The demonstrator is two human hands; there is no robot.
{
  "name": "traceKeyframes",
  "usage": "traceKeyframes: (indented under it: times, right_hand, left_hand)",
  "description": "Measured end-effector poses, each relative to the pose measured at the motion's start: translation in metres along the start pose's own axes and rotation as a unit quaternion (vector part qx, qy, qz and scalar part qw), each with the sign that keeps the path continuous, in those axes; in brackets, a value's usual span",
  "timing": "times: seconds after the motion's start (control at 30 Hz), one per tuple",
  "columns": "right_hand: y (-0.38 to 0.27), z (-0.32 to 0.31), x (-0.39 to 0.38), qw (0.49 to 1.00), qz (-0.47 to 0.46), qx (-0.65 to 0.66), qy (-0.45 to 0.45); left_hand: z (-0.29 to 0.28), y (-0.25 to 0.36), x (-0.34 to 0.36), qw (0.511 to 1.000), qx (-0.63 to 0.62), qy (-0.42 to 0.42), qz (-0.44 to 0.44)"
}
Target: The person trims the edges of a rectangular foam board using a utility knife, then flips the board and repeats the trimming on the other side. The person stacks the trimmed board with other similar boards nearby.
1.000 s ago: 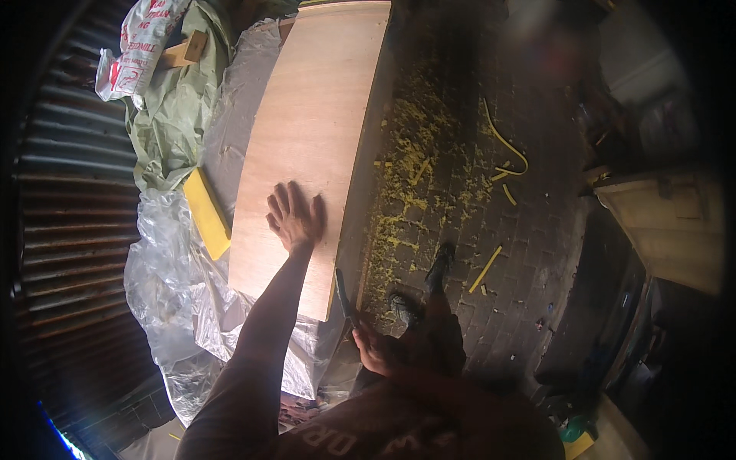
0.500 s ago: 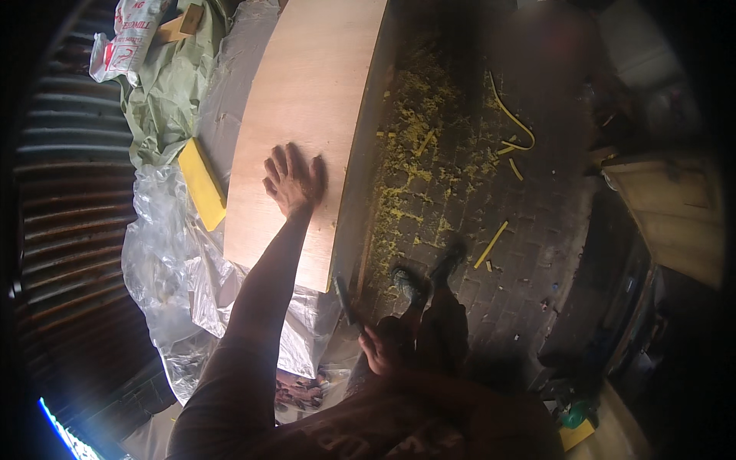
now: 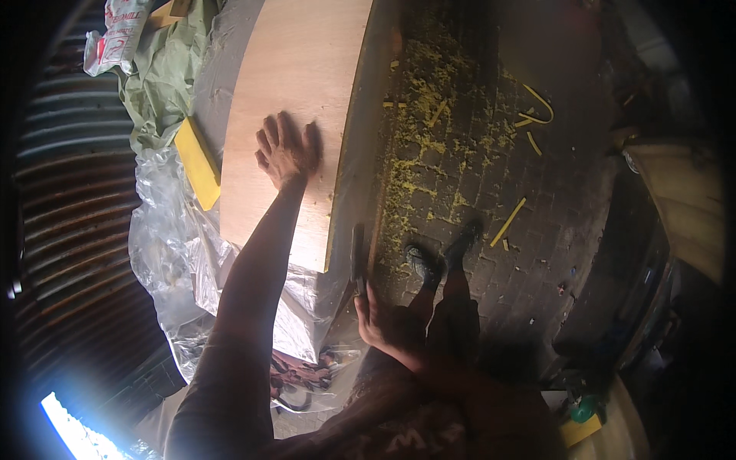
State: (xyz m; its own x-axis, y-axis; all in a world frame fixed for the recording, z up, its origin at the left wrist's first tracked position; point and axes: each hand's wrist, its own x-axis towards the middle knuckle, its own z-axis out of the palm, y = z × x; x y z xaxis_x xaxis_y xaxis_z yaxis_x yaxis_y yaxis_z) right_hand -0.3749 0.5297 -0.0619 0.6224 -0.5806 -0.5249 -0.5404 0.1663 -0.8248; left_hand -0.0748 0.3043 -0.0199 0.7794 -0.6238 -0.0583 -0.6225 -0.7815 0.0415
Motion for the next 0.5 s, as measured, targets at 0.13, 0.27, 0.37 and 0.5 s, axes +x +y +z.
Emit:
traceKeyframes:
  times: [0.13,0.27,0.37,0.5]
  right_hand:
    - [-0.035,0.026,0.017,0.979,-0.152,0.02,0.137]
    - [0.006,-0.004,-0.058,0.954,-0.181,-0.223,-0.083]
    - [0.053,-0.004,-0.006,0.998,-0.063,-0.005,0.019]
    - [-0.055,-0.109,0.207,0.959,-0.126,0.209,0.146]
  left_hand:
    - [0.005,0.003,0.001,1.0,-0.002,0.008,0.01]
    - [0.004,-0.004,-0.002,1.0,-0.004,-0.001,-0.005]
    - [0.003,-0.004,0.001,1.0,-0.005,0.006,-0.003]
    - [0.002,0.0,0.002,1.0,-0.007,0.009,0.002]
